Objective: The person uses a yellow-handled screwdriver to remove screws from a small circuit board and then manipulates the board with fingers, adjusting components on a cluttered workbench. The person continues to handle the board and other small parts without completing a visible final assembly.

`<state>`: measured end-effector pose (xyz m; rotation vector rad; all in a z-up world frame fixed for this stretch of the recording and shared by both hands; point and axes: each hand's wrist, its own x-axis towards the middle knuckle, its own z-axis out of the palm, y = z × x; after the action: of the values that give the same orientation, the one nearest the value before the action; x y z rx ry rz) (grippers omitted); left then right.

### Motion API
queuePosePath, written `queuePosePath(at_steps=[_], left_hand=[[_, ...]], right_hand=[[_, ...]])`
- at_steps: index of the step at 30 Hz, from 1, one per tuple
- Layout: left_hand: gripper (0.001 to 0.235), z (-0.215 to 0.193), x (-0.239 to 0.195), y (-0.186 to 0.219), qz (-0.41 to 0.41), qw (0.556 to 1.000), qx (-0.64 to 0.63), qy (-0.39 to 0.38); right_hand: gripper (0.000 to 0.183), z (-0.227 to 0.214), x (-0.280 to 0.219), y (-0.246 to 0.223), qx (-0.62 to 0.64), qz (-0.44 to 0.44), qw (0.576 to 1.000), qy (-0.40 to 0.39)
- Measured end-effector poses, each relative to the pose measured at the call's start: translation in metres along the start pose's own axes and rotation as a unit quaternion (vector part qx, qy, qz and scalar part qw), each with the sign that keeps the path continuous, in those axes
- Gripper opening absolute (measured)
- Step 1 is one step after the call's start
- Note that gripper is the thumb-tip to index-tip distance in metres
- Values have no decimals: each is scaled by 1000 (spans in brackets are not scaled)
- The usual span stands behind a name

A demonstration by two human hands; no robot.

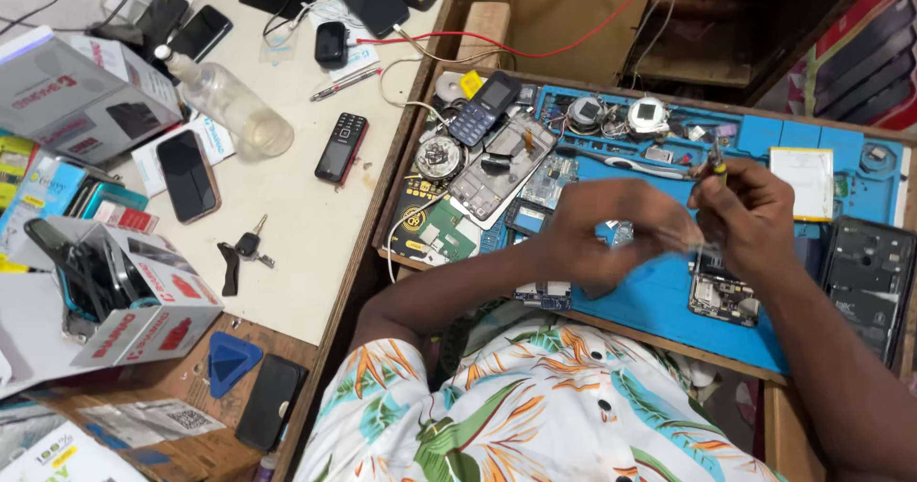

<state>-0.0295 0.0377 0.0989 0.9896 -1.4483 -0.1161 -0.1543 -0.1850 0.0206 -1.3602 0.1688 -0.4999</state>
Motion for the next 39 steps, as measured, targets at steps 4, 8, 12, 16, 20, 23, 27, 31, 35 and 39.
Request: queuePosePath(at_steps=[4, 8, 12, 16, 20, 23, 27, 31, 35, 39], left_hand=[[8, 4, 41, 63, 164, 907, -339, -188], [26, 20, 76, 90, 501, 852, -145, -51], [39, 32, 81, 97, 512, 844, -160, 6], [34, 31, 79, 100, 520, 846, -115, 11], [21, 23, 72, 105, 471, 879, -78, -6], [17, 21, 68, 108, 444, 893, -75, -8], [16, 23, 66, 108, 441, 895, -69, 9], [14, 29, 69, 109, 451, 889, -63, 51], [11, 32, 67, 109, 435, 896, -80, 46], [11, 37, 68, 108, 442, 891, -84, 64]], right_hand=[[19, 0, -2, 3, -36, 24, 999, 18], [19, 7, -2, -1, -78, 17, 997, 3], [18, 7, -4, -5, -76, 22, 997, 4], [20, 8, -5, -7, -85, 28, 996, 3], [22, 6, -6, -7, -107, 19, 994, -5], [23, 10, -3, -7, -116, 10, 993, -13], [23, 10, -6, -11, -119, 14, 993, -15], [23, 11, -6, -12, -116, 12, 993, -16], [22, 10, -6, -11, -119, 9, 993, -16], [22, 10, -5, -11, -94, 18, 995, -16]])
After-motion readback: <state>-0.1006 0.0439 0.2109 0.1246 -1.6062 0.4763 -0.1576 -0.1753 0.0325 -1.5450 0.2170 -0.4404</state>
